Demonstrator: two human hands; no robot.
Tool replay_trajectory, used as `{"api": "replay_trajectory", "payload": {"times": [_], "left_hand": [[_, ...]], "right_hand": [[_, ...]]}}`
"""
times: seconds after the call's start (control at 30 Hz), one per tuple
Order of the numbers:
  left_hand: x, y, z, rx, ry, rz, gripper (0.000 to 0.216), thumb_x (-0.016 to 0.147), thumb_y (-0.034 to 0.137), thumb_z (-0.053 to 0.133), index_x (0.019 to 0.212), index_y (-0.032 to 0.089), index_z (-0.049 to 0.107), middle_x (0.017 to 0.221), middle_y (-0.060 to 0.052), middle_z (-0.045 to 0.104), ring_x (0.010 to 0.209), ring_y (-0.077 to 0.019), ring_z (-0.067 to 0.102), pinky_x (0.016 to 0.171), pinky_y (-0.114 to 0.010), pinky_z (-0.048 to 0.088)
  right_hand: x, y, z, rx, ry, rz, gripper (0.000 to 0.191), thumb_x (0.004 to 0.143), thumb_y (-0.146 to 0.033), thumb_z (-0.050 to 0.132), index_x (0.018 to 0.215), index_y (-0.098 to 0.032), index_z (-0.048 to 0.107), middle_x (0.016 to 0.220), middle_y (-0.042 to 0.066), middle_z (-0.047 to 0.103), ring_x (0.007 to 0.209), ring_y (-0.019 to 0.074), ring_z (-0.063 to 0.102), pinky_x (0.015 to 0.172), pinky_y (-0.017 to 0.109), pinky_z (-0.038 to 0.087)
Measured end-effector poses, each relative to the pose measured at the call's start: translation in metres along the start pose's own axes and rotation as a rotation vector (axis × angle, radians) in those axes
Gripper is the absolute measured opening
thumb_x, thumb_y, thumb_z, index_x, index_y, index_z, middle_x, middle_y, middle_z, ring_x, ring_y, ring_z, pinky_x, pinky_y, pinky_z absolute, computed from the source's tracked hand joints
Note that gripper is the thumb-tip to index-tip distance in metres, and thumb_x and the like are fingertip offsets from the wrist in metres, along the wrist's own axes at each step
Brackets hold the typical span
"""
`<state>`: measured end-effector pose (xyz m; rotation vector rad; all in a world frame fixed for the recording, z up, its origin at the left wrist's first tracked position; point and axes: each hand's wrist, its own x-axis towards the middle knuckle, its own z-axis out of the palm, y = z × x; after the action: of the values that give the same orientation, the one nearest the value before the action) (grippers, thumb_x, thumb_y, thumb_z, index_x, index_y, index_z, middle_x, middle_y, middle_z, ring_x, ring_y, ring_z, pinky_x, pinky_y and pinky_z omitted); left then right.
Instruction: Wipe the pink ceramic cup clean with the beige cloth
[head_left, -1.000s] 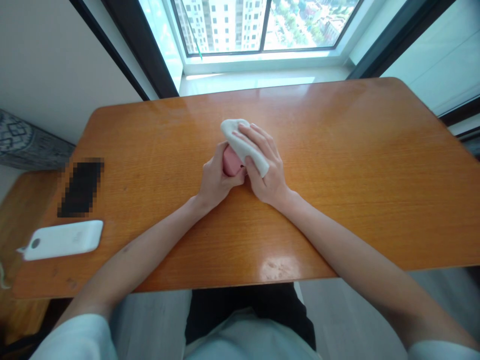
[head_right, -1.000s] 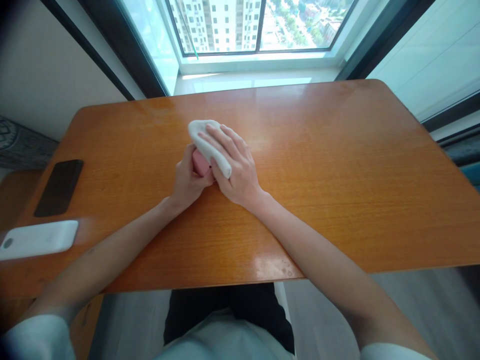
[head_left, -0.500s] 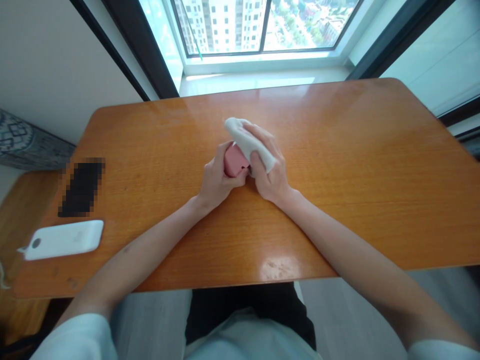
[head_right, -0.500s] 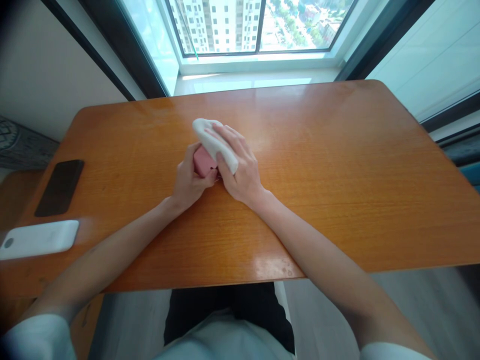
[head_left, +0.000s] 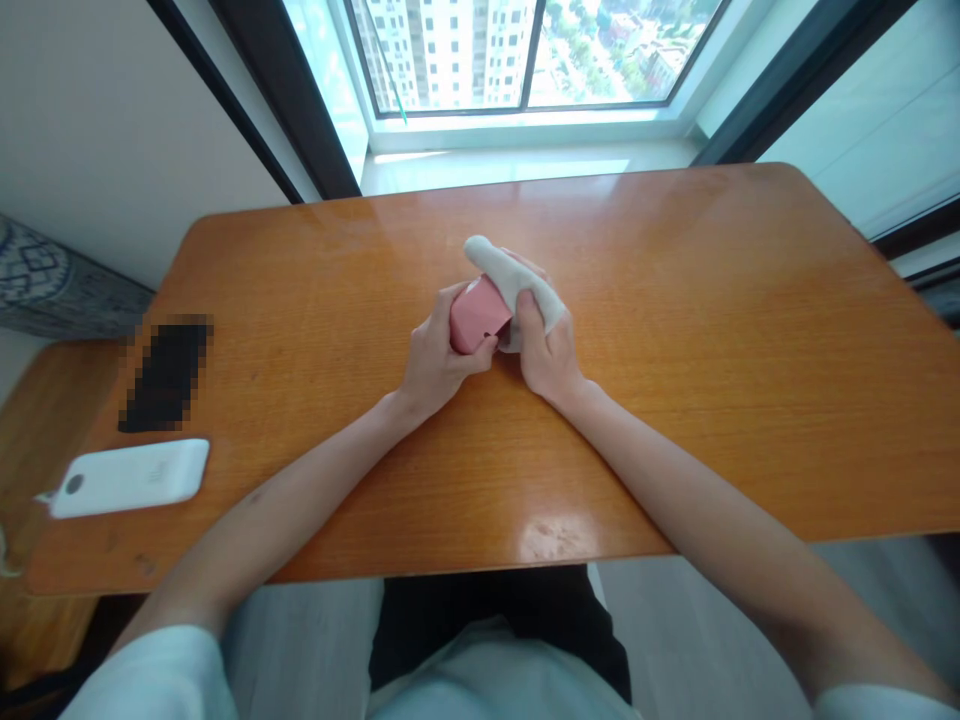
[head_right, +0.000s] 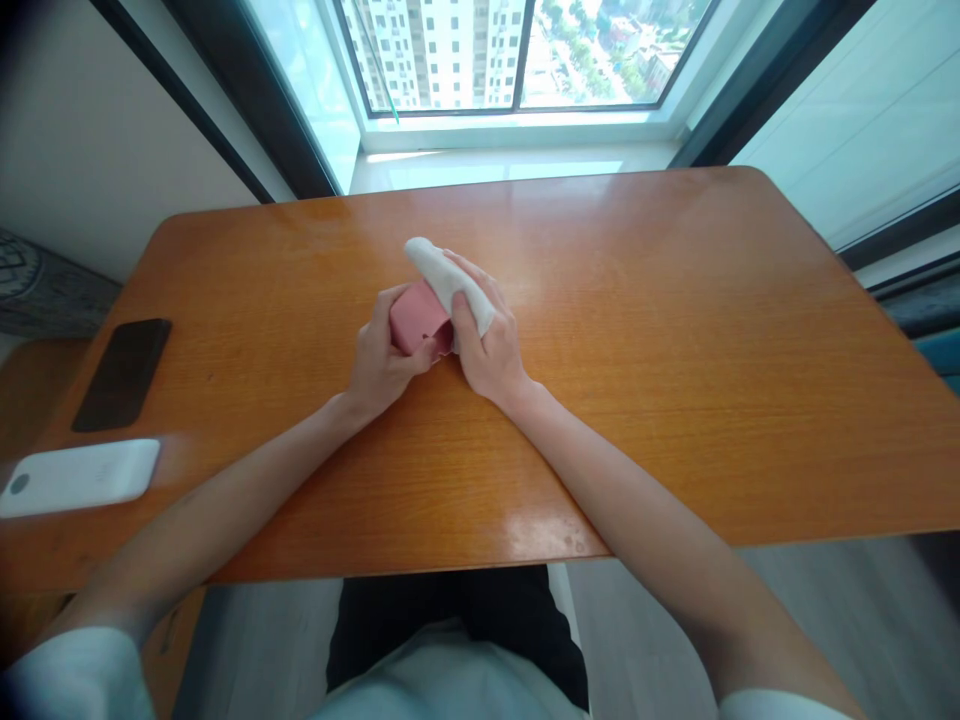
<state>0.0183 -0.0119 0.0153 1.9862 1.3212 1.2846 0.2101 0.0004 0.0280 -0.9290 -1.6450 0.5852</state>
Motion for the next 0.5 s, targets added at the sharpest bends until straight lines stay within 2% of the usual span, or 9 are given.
{"api": "replay_trajectory", "payload": {"times": [0.07,0.1,0.13,0.2,0.27,0.33,0.4,0.5], "left_hand": [[0.001,0.004,-0.001,0.004,0.002,-0.006,0.067,0.091,0.051,0.084,0.148,0.027,0.056,0.126,-0.004,0.082,0.097,-0.0212,0.078,0.084,-0.034,0.063],[0.001,0.003,-0.001,0.001,-0.001,-0.012,0.068,0.091,0.051,0.084,0.148,0.027,0.057,0.127,-0.005,0.082,0.098,-0.0215,0.078,0.085,-0.034,0.064],[0.0,0.0,-0.001,-0.006,0.0,-0.02,0.068,0.091,0.052,0.085,0.148,0.027,0.057,0.126,-0.004,0.083,0.097,-0.0217,0.078,0.084,-0.035,0.064],[-0.002,-0.011,0.001,-0.031,-0.011,-0.034,0.064,0.092,0.056,0.085,0.144,0.028,0.061,0.115,-0.003,0.083,0.092,-0.0226,0.076,0.08,-0.04,0.065],[-0.004,-0.022,0.004,-0.053,-0.039,-0.052,0.052,0.096,0.06,0.083,0.136,0.031,0.066,0.104,-0.002,0.081,0.089,-0.0249,0.076,0.076,-0.046,0.066],[-0.004,-0.026,0.006,-0.064,-0.066,-0.06,0.042,0.101,0.06,0.078,0.132,0.033,0.067,0.099,-0.002,0.08,0.09,-0.0276,0.077,0.074,-0.05,0.066],[-0.003,-0.023,0.006,-0.064,-0.051,-0.065,0.046,0.1,0.059,0.079,0.136,0.033,0.065,0.101,-0.002,0.08,0.089,-0.028,0.078,0.073,-0.05,0.066],[0.001,-0.009,0.003,-0.054,0.001,-0.04,0.061,0.093,0.056,0.085,0.142,0.029,0.061,0.111,-0.003,0.082,0.087,-0.0237,0.077,0.077,-0.043,0.067]], "right_hand": [[0.002,0.003,-0.002,0.039,0.025,0.172,0.063,0.12,-0.065,0.034,0.156,-0.031,0.072,0.146,0.008,0.083,0.144,0.033,0.075,0.13,0.062,0.057],[0.001,0.003,-0.003,0.01,0.026,0.17,0.063,0.12,-0.065,0.033,0.157,-0.031,0.072,0.147,0.008,0.082,0.147,0.0334,0.073,0.13,0.063,0.056],[0.0,0.0,-0.003,-0.043,0.018,0.099,0.062,0.12,-0.063,0.033,0.16,-0.032,0.07,0.153,0.008,0.079,0.153,0.0342,0.068,0.134,0.064,0.053],[-0.005,-0.008,-0.001,-0.183,-0.044,-0.173,0.055,0.12,-0.054,0.041,0.165,-0.034,0.066,0.169,0.006,0.069,0.168,0.0344,0.053,0.143,0.065,0.039],[-0.009,-0.016,0.002,-0.307,-0.187,-0.434,0.055,0.117,-0.043,0.049,0.171,-0.038,0.058,0.176,0.001,0.063,0.174,0.0321,0.045,0.149,0.064,0.026],[-0.011,-0.021,0.005,-0.371,-0.268,-0.54,0.06,0.115,-0.036,0.053,0.175,-0.041,0.052,0.175,-0.002,0.064,0.174,0.0293,0.046,0.151,0.061,0.021],[-0.008,-0.019,0.004,-0.344,-0.226,-0.49,0.056,0.117,-0.04,0.05,0.172,-0.042,0.054,0.174,-0.002,0.065,0.173,0.0288,0.047,0.151,0.061,0.024],[0.0,-0.006,0.0,-0.182,-0.081,-0.229,0.054,0.119,-0.055,0.041,0.164,-0.034,0.063,0.173,0.004,0.065,0.168,0.0305,0.054,0.144,0.061,0.04]]}}
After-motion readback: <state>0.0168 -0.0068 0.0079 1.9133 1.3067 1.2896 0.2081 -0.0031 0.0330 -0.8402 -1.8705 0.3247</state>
